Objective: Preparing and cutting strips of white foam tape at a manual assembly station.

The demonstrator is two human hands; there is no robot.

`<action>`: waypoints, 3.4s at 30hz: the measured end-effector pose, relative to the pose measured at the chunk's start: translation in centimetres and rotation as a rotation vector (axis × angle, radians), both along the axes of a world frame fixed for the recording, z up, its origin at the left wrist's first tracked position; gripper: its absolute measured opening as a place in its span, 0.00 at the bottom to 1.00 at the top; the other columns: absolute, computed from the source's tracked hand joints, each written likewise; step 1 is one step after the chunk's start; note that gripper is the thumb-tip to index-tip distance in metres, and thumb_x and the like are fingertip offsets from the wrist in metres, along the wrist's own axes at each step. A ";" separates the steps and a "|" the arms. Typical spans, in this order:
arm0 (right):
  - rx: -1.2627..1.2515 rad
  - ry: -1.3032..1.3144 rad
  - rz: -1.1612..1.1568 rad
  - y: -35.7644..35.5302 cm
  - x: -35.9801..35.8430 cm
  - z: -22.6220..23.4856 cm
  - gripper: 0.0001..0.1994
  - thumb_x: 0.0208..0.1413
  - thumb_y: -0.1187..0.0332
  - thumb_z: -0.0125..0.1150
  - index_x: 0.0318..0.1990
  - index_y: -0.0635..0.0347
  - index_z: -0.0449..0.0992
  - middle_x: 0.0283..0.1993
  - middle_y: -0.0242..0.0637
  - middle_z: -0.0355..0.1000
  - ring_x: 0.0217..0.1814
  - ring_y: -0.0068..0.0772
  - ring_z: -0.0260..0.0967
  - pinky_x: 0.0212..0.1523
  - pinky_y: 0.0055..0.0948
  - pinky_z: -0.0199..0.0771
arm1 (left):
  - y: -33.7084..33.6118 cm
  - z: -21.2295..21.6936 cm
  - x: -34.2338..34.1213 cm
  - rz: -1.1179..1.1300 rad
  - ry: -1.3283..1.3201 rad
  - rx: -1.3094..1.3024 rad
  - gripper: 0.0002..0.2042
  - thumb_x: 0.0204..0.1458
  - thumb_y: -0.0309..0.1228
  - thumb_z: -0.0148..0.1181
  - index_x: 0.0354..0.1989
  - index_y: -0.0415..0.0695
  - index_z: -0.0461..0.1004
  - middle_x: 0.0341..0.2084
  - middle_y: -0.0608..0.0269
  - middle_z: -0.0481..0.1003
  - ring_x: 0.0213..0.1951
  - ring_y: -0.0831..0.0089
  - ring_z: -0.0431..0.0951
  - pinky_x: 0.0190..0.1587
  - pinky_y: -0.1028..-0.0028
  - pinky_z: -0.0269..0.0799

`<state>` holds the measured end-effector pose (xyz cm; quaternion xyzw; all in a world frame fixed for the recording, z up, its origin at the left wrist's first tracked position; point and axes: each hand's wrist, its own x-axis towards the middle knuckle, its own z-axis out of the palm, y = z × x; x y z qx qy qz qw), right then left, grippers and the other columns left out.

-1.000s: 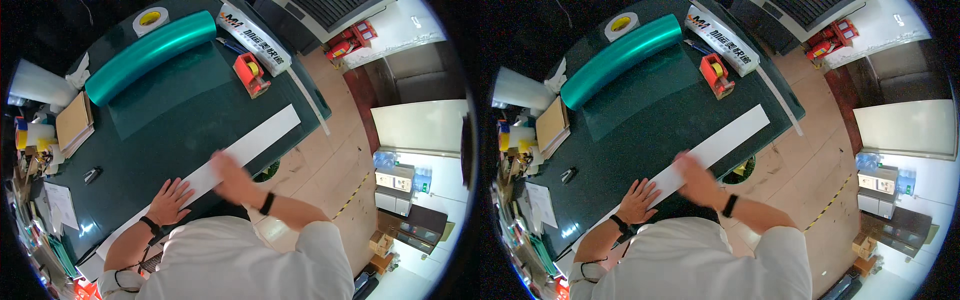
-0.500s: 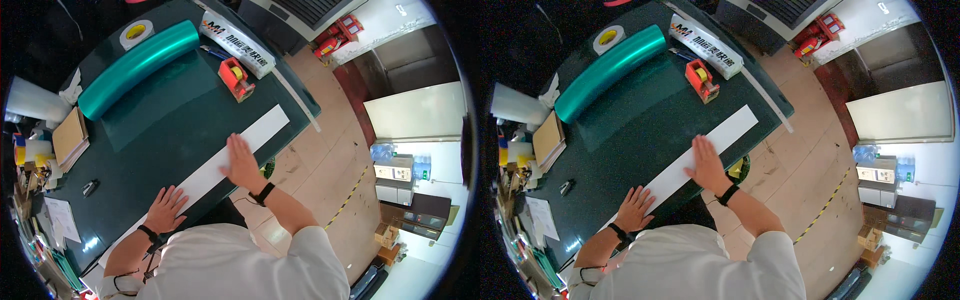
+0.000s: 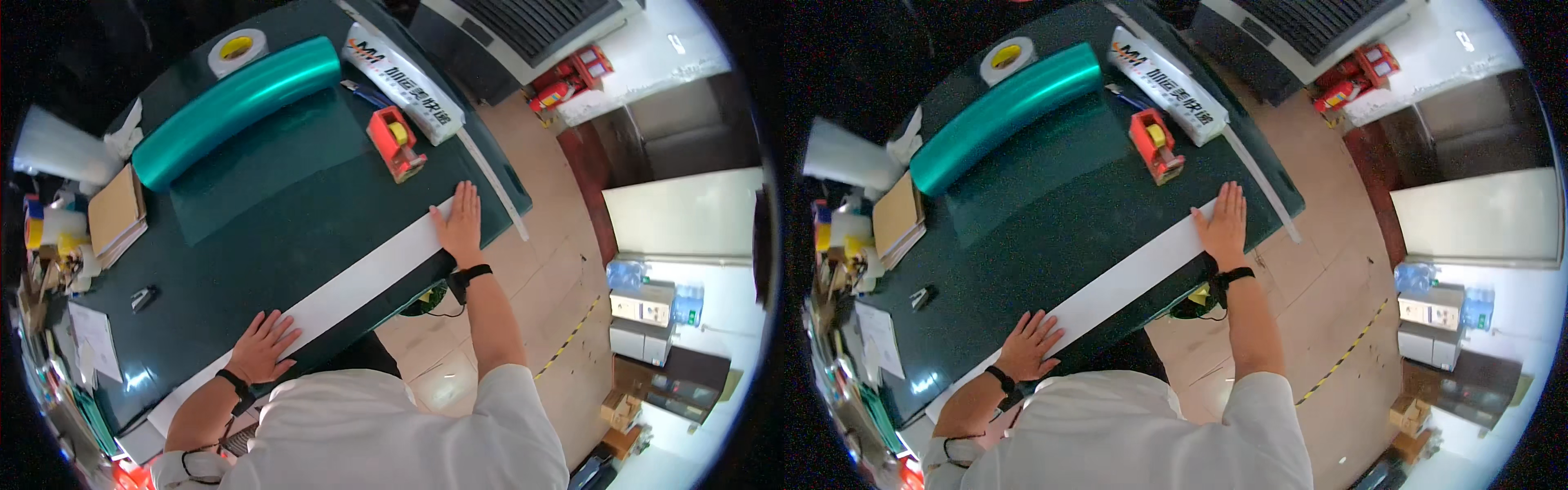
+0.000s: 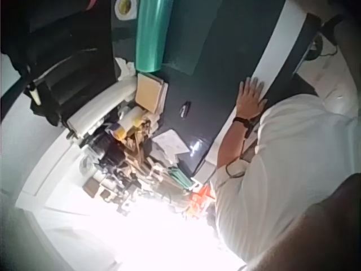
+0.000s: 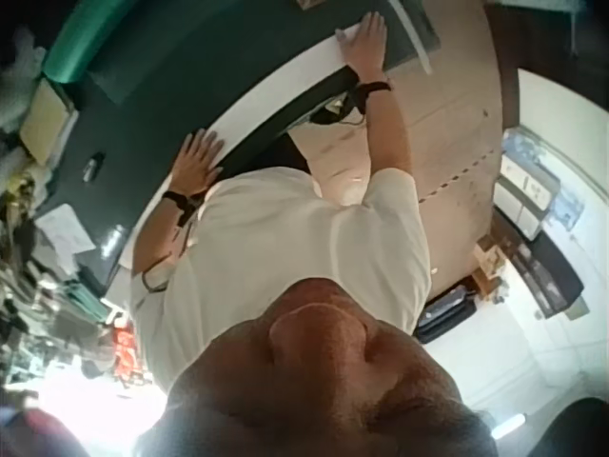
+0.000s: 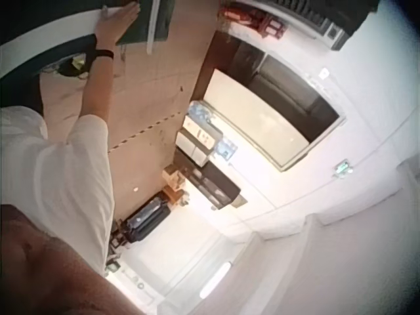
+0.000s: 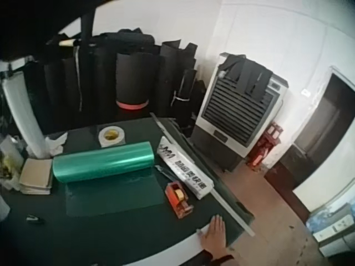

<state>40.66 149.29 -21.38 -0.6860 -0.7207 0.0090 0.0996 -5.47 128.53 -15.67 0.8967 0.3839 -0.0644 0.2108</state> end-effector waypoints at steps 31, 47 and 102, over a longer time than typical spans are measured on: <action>-0.106 0.065 0.611 -16.7 -18.5 2.2 0.41 0.61 0.56 0.55 0.72 0.72 0.44 0.76 0.61 0.41 0.79 0.59 0.36 0.77 0.49 0.35 | -7.8 -3.1 2.1 0.587 -0.263 0.261 0.32 0.63 0.50 0.45 0.72 0.46 0.53 0.72 0.53 0.52 0.74 0.55 0.46 0.75 0.56 0.37; -0.128 -0.087 0.562 -16.5 -18.5 1.4 0.42 0.64 0.49 0.51 0.73 0.71 0.41 0.78 0.58 0.37 0.81 0.54 0.32 0.78 0.46 0.31 | -20.9 -1.9 -9.5 1.242 -0.031 0.236 0.36 0.64 0.50 0.41 0.73 0.38 0.44 0.74 0.47 0.45 0.75 0.54 0.42 0.75 0.60 0.34; -0.202 0.045 0.838 -3.6 -11.0 4.6 0.20 0.59 0.53 0.59 0.24 0.60 0.68 0.24 0.52 0.70 0.29 0.61 0.70 0.28 0.53 0.66 | -24.7 8.9 -21.8 1.859 -2.307 0.658 0.19 0.57 0.38 0.59 0.54 0.41 0.72 0.46 0.57 0.78 0.46 0.58 0.79 0.53 0.56 0.75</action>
